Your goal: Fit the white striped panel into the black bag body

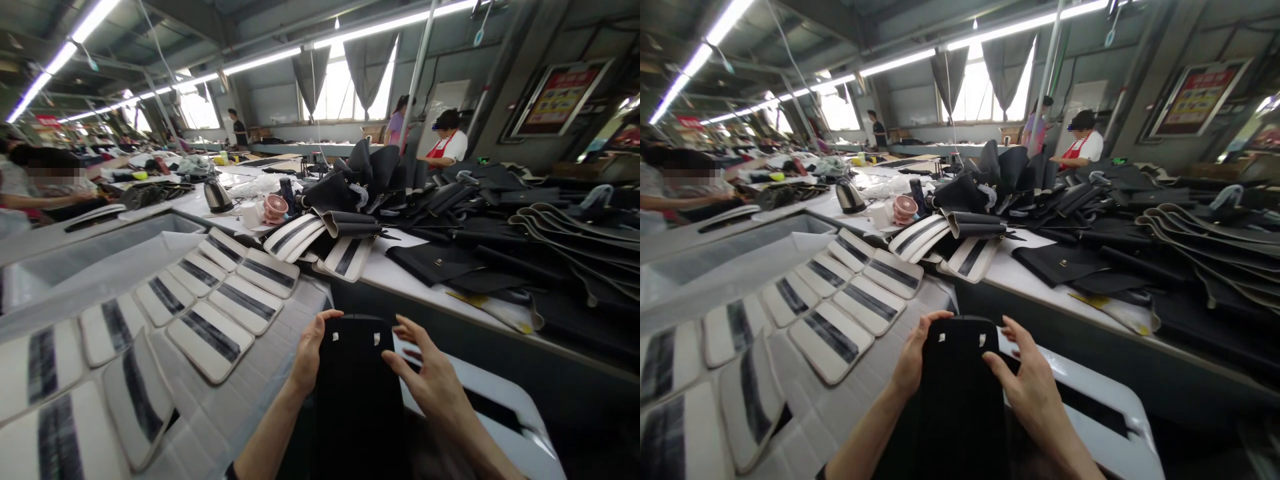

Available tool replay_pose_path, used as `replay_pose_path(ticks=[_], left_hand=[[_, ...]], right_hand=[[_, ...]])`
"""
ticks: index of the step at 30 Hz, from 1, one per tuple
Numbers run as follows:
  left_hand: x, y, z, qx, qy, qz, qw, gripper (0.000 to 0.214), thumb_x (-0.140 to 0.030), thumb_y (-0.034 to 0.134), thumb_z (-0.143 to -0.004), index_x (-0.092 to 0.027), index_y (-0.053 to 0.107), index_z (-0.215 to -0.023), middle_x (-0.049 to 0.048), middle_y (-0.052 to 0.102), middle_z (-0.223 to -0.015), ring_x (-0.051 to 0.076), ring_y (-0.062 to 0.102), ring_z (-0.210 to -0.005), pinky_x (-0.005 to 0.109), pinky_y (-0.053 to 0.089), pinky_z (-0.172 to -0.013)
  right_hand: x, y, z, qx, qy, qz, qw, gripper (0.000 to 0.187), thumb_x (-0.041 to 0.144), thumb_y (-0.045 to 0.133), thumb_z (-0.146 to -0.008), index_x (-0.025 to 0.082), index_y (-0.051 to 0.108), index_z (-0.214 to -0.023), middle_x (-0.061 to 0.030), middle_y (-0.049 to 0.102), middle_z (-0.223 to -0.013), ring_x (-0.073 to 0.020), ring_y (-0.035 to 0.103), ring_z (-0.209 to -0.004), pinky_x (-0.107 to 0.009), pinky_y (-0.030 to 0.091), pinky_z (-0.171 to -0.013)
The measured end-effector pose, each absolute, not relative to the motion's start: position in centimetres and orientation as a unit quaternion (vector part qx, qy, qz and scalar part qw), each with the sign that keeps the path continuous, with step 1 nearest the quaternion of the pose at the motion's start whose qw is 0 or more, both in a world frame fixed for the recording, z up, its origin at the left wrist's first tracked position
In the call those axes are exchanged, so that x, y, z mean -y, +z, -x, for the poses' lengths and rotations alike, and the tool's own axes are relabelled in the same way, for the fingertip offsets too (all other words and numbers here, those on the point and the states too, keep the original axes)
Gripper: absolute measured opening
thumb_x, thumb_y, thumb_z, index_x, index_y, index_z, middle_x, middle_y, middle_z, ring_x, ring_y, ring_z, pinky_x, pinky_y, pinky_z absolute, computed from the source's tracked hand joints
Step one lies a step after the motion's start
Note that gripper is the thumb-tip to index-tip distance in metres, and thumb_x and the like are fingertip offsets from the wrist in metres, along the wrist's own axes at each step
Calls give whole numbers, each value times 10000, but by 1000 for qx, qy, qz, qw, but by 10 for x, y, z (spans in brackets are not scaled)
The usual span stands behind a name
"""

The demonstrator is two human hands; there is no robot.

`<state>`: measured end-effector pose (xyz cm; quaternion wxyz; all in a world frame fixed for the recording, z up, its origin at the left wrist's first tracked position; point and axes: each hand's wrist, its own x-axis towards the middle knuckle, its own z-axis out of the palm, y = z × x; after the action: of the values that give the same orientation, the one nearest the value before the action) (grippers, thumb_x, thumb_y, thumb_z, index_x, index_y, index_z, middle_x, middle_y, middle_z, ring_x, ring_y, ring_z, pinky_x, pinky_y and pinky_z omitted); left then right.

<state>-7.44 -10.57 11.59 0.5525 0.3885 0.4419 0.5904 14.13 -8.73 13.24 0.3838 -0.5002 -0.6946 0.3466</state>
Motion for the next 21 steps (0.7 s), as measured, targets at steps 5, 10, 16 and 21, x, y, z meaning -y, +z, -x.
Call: replay_pose_path(ticks=[5, 10, 16, 21], left_hand=[[109, 123, 74, -462, 600, -454, 469, 477, -515, 339, -994, -201, 674, -1121, 70, 665, -1169, 235, 586, -1110, 345, 419, -987], [111, 129, 79, -462, 608, -465, 448, 526, -480, 280, -1014, -200, 725, -1018, 58, 658, -1217, 238, 529, -1230, 369, 328, -1107], [98, 147, 98, -474, 527, -484, 514, 430, -495, 459, -950, -179, 728, -1060, 80, 685, -1179, 276, 573, -1173, 421, 385, -1078], [84, 170, 111, -444, 375, -566, 585, 535, -407, 742, -767, -225, 650, -1262, 59, 659, -1264, 289, 567, -1214, 424, 399, -1085]], right_hand=[[60, 154, -110, 844, 162, 415, 300, 485, 328, 610, -891, 225, 531, -1358, -60, 535, -1423, -279, 396, -1372, -496, 356, -1139], [72, 142, -88, 816, 163, 394, 391, 178, 154, 610, -873, 233, 641, -1029, -22, 685, -1183, -253, 477, -1268, -456, 437, -1055], [90, 146, -83, 817, 123, 310, 471, 165, 72, 558, -905, 226, 607, -873, 4, 699, -893, -187, 593, -895, -391, 435, -850], [95, 145, -92, 850, 74, 238, 464, 142, 118, 571, -906, 240, 636, -875, 2, 713, -896, -176, 618, -820, -362, 417, -822]])
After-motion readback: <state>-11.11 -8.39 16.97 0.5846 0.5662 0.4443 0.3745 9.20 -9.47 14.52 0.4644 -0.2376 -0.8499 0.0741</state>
